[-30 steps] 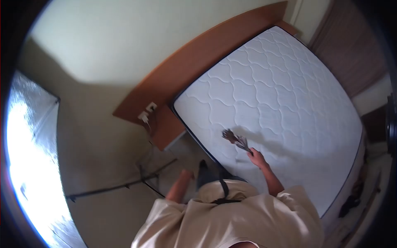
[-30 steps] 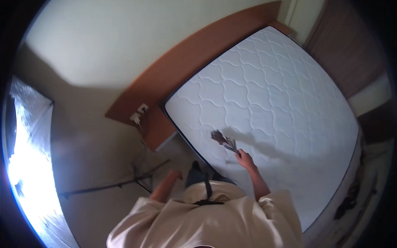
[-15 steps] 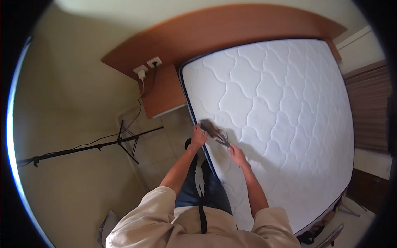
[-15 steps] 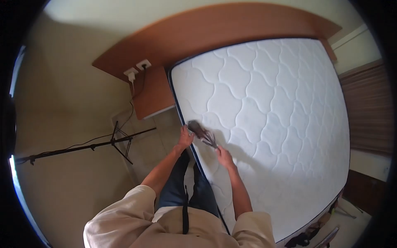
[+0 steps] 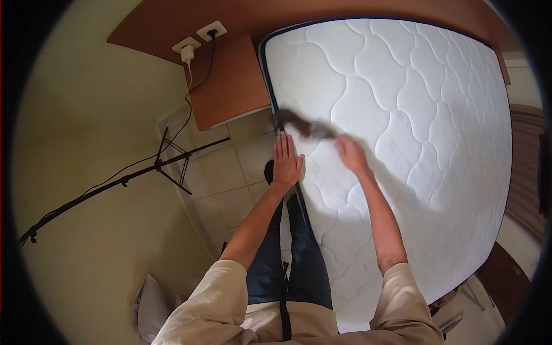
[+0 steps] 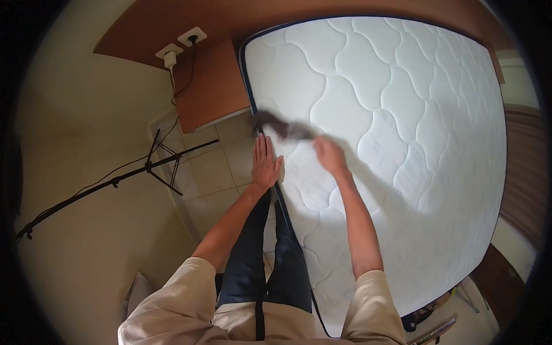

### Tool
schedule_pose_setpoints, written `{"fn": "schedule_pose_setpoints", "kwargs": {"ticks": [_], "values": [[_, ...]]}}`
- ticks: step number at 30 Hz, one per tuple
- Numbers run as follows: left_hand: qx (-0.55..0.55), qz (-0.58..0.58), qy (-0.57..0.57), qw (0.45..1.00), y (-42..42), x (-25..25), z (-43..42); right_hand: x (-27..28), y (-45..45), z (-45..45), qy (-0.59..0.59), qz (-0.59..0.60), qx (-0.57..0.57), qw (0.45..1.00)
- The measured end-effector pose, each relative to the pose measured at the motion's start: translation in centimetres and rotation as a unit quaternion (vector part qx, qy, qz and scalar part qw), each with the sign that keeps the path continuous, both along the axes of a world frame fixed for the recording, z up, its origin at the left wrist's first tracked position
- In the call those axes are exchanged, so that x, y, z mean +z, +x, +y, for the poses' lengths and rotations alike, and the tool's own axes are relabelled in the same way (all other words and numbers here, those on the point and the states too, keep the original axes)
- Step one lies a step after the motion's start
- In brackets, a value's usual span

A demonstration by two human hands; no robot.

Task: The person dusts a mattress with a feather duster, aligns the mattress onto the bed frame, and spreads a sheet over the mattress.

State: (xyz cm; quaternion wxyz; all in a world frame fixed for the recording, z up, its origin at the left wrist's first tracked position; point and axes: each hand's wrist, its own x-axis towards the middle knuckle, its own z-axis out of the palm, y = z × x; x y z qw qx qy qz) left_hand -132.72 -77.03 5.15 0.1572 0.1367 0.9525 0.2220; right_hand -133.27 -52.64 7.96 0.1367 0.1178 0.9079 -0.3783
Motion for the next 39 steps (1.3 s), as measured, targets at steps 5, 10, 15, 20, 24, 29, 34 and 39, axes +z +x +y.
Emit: {"fn": "schedule_pose_setpoints", "kwargs": {"ticks": [5, 10, 15, 20, 24, 29, 34, 39], "values": [[-0.003, 0.013, 0.029, 0.999, -3.6, 0.4, 0.2, -2.1, -6.3, -0.6, -0.003, 0.059, 0.003, 0.998], [-0.014, 0.041, 0.027, 0.999, -6.2, -1.0, -0.1, -2.6, -12.7, -3.9, 0.006, 0.036, -0.114, 0.993], [-0.016, 0.045, 0.021, 0.999, -7.7, -1.4, -0.1, -1.3, -19.0, -4.2, 0.015, 0.015, -0.26, 0.965], [0.03, 0.008, 0.121, 0.992, -8.0, -1.8, -1.6, -3.5, -16.9, -3.5, -0.049, 0.083, -0.013, 0.995], [0.127, -0.046, 0.224, 0.965, -7.4, -2.4, -3.0, -3.7, -6.1, -5.6, -0.078, 0.063, -0.012, 0.995], [0.1, -0.086, 0.239, 0.962, -5.9, -1.8, -2.7, -3.2, 6.4, -4.7, -0.078, -0.057, -0.14, 0.986], [0.1, -0.011, 0.246, 0.964, -4.2, -3.0, -0.8, -2.9, 13.7, -3.2, -0.067, -0.066, -0.09, 0.992], [0.096, -0.029, 0.236, 0.967, -0.6, -2.2, -0.7, -1.5, 17.0, -2.5, -0.085, -0.068, -0.026, 0.994]]}}
